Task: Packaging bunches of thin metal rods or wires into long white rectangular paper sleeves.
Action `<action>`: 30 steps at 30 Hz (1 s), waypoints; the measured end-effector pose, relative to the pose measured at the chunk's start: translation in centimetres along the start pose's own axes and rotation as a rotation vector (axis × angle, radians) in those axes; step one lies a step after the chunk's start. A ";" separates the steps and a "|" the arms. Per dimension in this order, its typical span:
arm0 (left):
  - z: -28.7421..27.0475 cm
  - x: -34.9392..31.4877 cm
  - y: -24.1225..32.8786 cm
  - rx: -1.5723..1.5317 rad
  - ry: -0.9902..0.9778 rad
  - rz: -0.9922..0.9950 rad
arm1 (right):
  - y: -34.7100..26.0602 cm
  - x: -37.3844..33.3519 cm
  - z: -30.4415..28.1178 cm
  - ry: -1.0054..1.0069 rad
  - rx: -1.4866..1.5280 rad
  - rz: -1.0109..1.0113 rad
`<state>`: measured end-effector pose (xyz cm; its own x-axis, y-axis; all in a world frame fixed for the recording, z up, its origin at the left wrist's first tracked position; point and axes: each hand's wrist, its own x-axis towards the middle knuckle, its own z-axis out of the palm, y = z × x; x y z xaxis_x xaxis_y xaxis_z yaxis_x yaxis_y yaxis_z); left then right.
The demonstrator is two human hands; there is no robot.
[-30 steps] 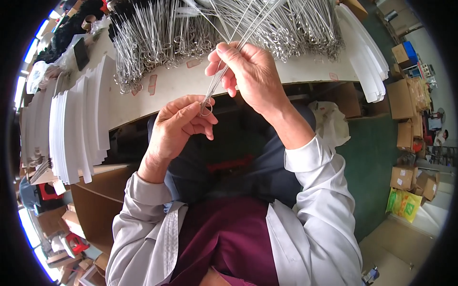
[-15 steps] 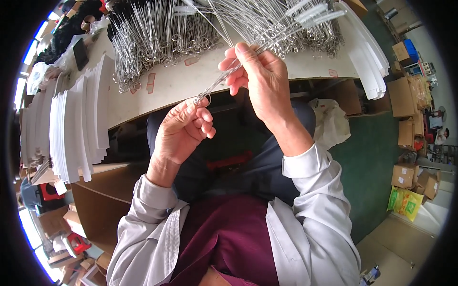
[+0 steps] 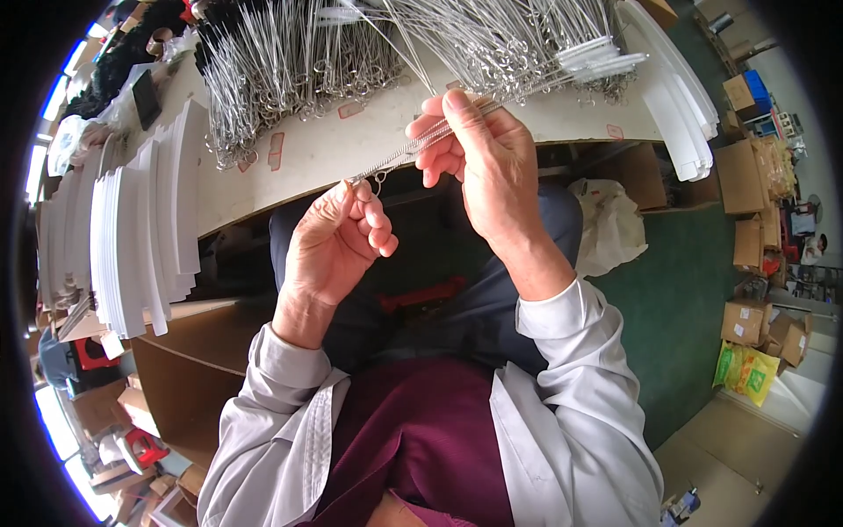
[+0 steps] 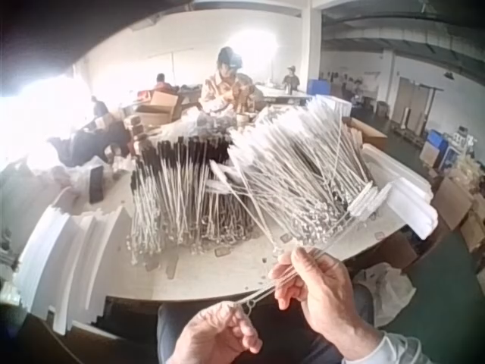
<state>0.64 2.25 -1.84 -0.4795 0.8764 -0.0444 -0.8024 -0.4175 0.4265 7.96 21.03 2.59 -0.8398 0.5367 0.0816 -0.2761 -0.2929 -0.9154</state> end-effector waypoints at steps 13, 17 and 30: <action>1.0 0.2 1.1 0.401 0.095 -0.151 | -0.3 -0.3 0.4 -0.089 -0.042 0.014; 0.5 0.4 1.8 0.460 0.100 -0.313 | 0.0 -0.5 0.6 -0.125 -0.121 0.018; -0.9 -0.1 0.6 0.361 0.122 -0.151 | 0.3 0.1 0.2 -0.056 -0.032 -0.004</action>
<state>-0.10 1.76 -2.37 -0.4217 0.8775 -0.2286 -0.7012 -0.1557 0.6957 7.69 20.86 2.42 -0.8637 0.4927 0.1062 -0.2649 -0.2645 -0.9273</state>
